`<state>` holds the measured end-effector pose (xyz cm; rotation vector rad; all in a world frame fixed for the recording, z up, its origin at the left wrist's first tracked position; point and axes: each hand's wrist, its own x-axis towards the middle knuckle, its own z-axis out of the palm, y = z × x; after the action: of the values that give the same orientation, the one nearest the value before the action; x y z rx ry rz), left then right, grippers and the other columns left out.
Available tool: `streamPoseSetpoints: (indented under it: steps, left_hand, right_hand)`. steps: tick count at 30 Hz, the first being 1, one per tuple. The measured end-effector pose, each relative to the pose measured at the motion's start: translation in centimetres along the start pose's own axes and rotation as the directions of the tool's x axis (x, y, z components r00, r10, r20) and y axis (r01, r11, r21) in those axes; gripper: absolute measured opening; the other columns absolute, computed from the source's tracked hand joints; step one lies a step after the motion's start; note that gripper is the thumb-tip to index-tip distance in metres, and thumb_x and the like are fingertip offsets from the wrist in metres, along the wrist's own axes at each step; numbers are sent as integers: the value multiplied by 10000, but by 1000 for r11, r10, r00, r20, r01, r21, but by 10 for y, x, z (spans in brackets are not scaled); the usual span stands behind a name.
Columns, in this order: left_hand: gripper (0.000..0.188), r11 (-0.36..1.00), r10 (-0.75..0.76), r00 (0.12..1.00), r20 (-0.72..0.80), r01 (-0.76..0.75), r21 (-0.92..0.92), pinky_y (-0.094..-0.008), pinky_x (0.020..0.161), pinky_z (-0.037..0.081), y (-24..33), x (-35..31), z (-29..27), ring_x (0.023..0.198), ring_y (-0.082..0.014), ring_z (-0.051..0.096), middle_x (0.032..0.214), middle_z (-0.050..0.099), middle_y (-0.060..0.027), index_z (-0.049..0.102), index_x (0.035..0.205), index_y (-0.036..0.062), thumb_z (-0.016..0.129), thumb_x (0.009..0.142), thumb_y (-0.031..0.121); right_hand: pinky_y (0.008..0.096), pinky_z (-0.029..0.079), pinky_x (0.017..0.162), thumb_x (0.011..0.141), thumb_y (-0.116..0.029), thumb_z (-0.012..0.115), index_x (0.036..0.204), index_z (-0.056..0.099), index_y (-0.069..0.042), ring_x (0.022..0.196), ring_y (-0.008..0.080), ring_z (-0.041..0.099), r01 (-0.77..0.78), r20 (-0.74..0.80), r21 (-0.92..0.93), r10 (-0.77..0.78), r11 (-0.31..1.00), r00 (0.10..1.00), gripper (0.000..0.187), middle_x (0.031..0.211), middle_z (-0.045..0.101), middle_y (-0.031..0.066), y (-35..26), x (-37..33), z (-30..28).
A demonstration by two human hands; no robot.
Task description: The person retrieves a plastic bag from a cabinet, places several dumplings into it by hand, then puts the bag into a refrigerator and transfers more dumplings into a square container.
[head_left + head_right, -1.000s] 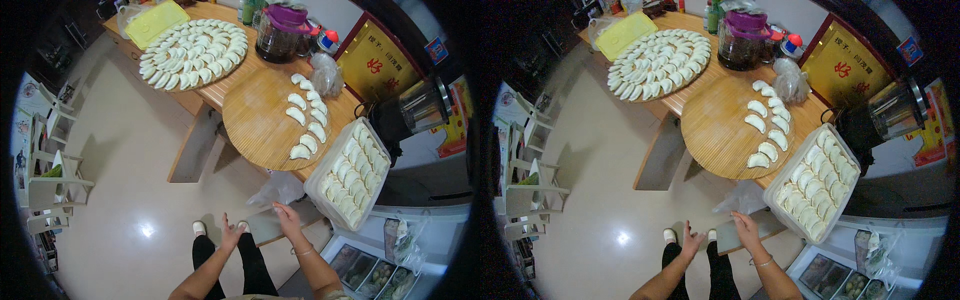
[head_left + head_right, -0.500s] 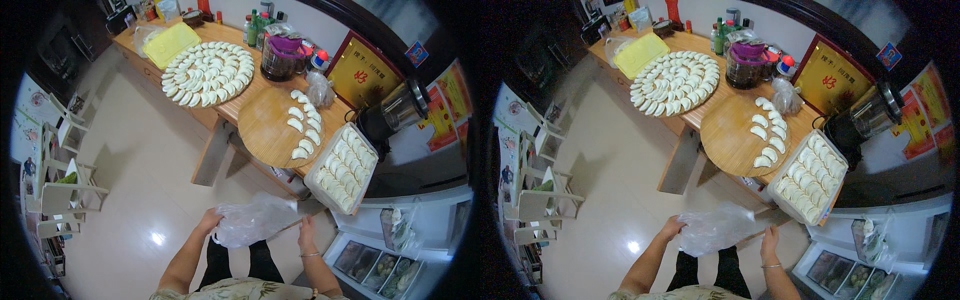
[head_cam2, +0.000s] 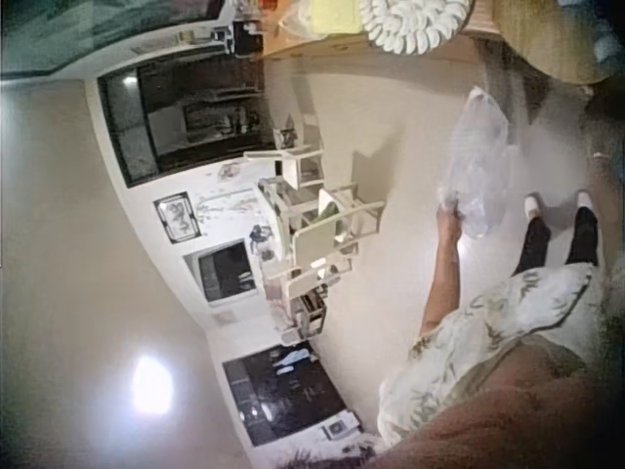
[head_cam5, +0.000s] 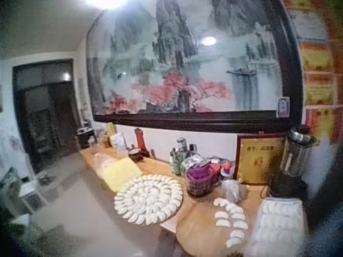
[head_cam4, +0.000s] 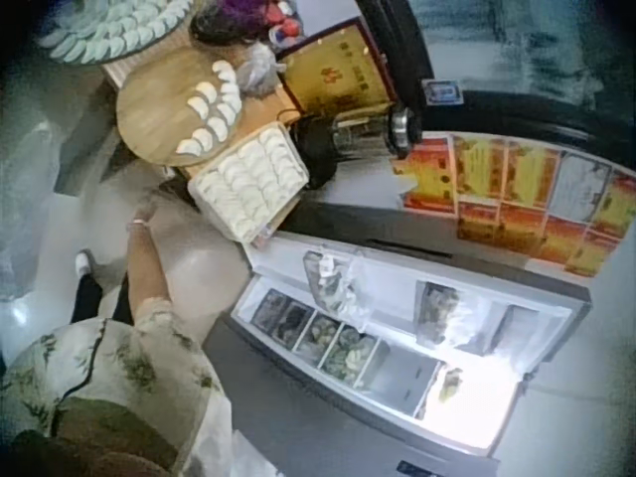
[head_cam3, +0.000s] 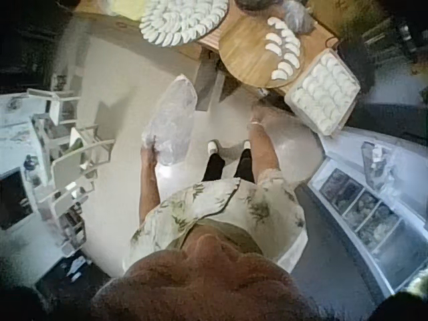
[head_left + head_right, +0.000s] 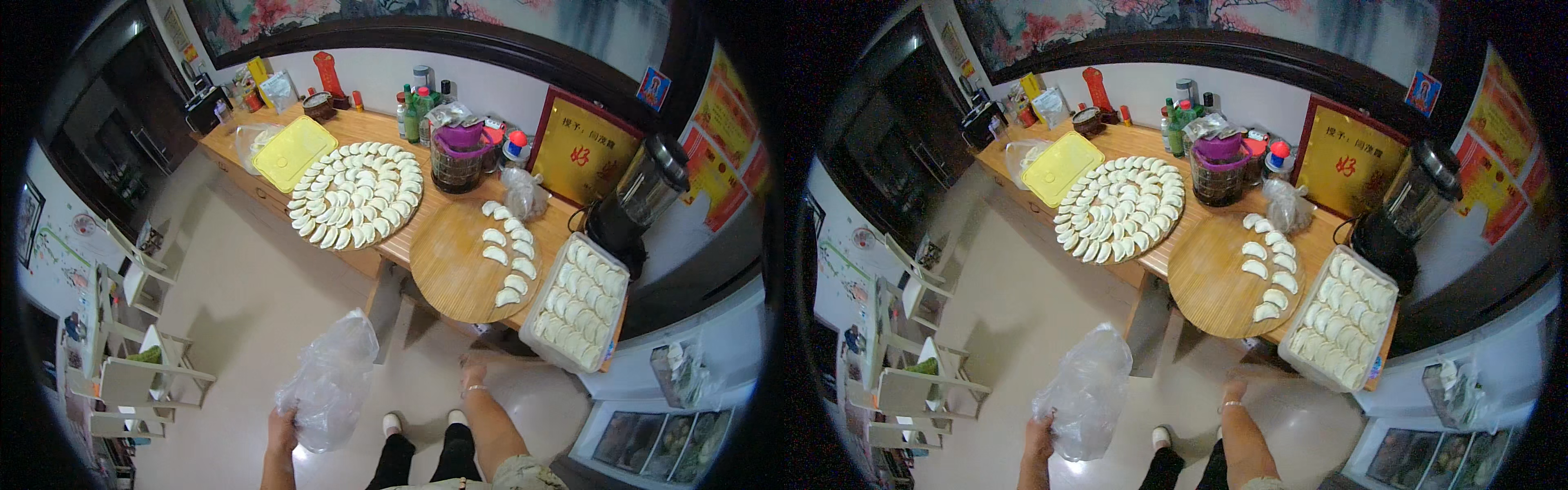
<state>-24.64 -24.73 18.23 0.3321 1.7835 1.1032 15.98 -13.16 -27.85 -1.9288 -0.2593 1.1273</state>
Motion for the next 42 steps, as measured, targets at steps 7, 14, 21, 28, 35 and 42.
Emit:
streamPoseSetpoints:
  steps: [7,14,21,28,35,42]
  left_hand:
    - [268,953,121,984,-128,-151,-261,-346,753,474,4,15,-24,873,-215,569,963,576,-95,519,1082,-9,507,816,22]
    - [284,866,309,948,-79,-315,-389,-356,742,481,74,18,-1,866,-224,566,980,560,-102,505,1089,0,533,807,24]
    - [269,936,190,978,-92,-208,-285,-327,705,478,69,25,-13,780,-181,550,889,547,-70,512,1075,8,550,810,33]
    - [249,961,122,992,19,-114,-254,-309,582,472,51,25,12,762,-145,554,891,563,-50,540,1064,21,538,819,65]
    - [280,962,33,991,129,4,-273,-290,596,426,59,36,45,720,-137,527,918,579,-46,541,1085,24,567,813,84]
    - [262,982,177,935,308,-149,-114,-269,646,440,40,43,57,739,-133,553,858,599,-28,545,1019,17,600,762,11]
  right_hand:
    - [390,458,812,834,-272,539,1181,512,-39,945,336,561,767,810,-365,-227,528,541,419,1070,570,221,-80,-174,119]
    - [437,421,879,851,-403,486,1377,267,-169,1061,321,532,869,905,-418,36,266,424,616,1191,525,182,-159,-285,192]
    - [433,507,662,821,-149,458,942,557,-50,803,322,633,863,851,-480,-157,157,501,185,876,639,152,-113,-235,172]
    - [438,496,699,799,-89,455,930,614,-35,816,308,622,716,681,-698,-295,17,671,213,856,632,170,-128,-100,60]
    - [400,472,749,793,-78,489,926,619,4,825,328,592,739,585,-604,-464,298,665,204,888,614,178,-197,-178,-1]
    - [398,454,774,821,-163,524,932,605,-47,856,339,570,998,610,-47,-793,-31,4,180,930,607,161,-314,-355,-27]
